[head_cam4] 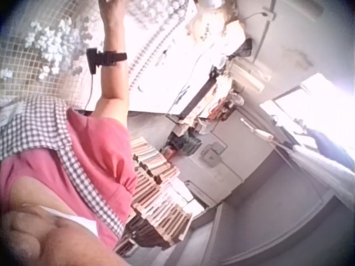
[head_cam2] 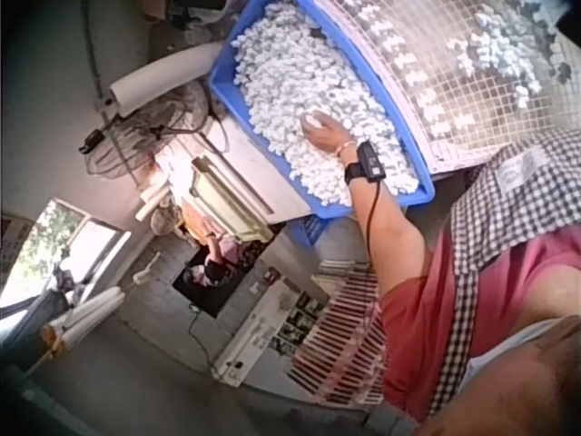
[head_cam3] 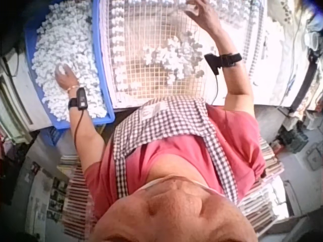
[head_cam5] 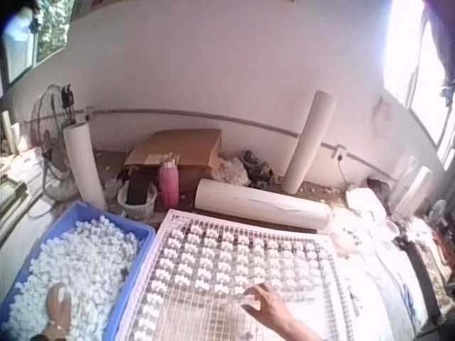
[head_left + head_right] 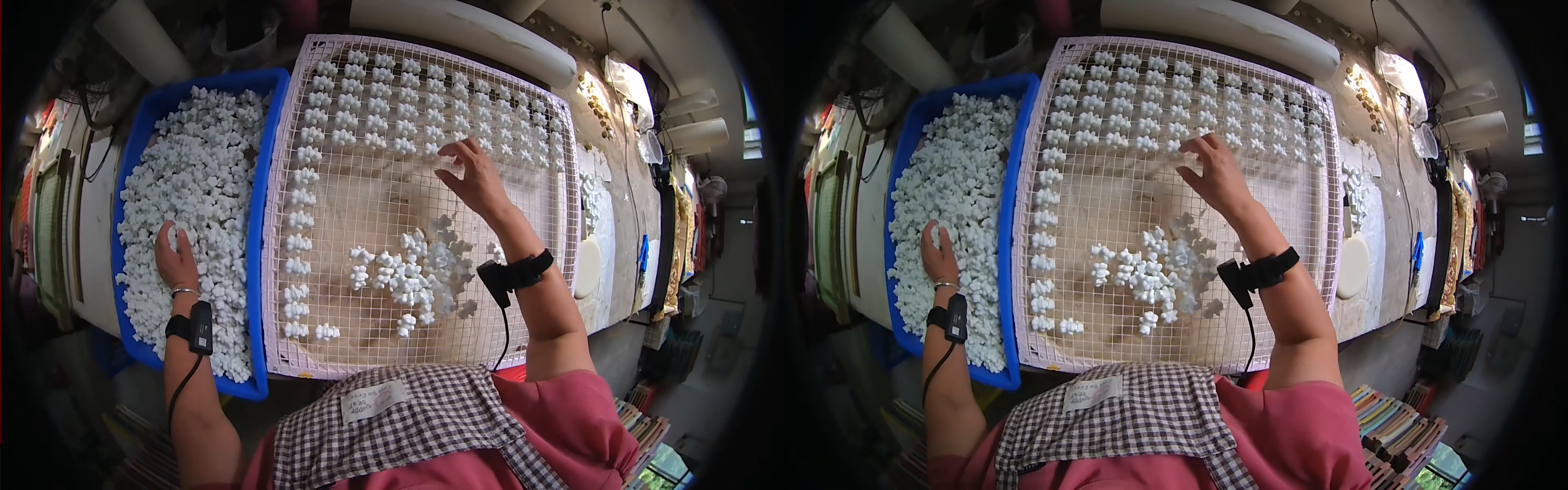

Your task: Placing small white star-shaped plastic components into a white grid tray.

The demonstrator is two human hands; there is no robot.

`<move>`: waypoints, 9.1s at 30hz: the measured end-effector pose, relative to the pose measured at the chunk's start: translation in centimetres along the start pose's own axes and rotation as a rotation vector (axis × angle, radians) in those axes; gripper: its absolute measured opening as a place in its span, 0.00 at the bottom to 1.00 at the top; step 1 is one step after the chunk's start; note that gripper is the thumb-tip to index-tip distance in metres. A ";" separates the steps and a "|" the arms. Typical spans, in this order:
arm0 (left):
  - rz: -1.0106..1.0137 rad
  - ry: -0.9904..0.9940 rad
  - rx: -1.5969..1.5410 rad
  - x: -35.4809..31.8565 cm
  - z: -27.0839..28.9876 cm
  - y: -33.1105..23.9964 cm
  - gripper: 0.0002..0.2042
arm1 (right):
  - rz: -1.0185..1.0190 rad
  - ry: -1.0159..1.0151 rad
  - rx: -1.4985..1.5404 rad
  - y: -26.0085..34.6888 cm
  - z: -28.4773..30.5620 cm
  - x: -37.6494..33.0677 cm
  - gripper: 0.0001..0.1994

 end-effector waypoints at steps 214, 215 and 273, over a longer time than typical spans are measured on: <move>-0.011 0.122 0.175 -17.2 8.9 -8.0 0.20 | -0.073 -0.272 -0.142 -14.1 10.7 -6.7 0.06; -0.008 0.123 0.175 -17.1 8.8 -8.0 0.20 | -0.065 -0.283 -0.126 -14.3 10.7 -6.9 0.07; -0.027 0.141 0.163 -17.1 8.4 -7.7 0.20 | -0.070 -0.306 -0.125 -16.0 13.9 -8.5 0.06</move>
Point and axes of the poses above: each hand's wrist, its own x-axis towards the middle knuckle, its own z-axis out of the back of the hand, y = z × x, the point moved 10 cm from there along x, towards the middle knuckle, and after that the axes turned 5 degrees about -y, right-handed, at the moved point
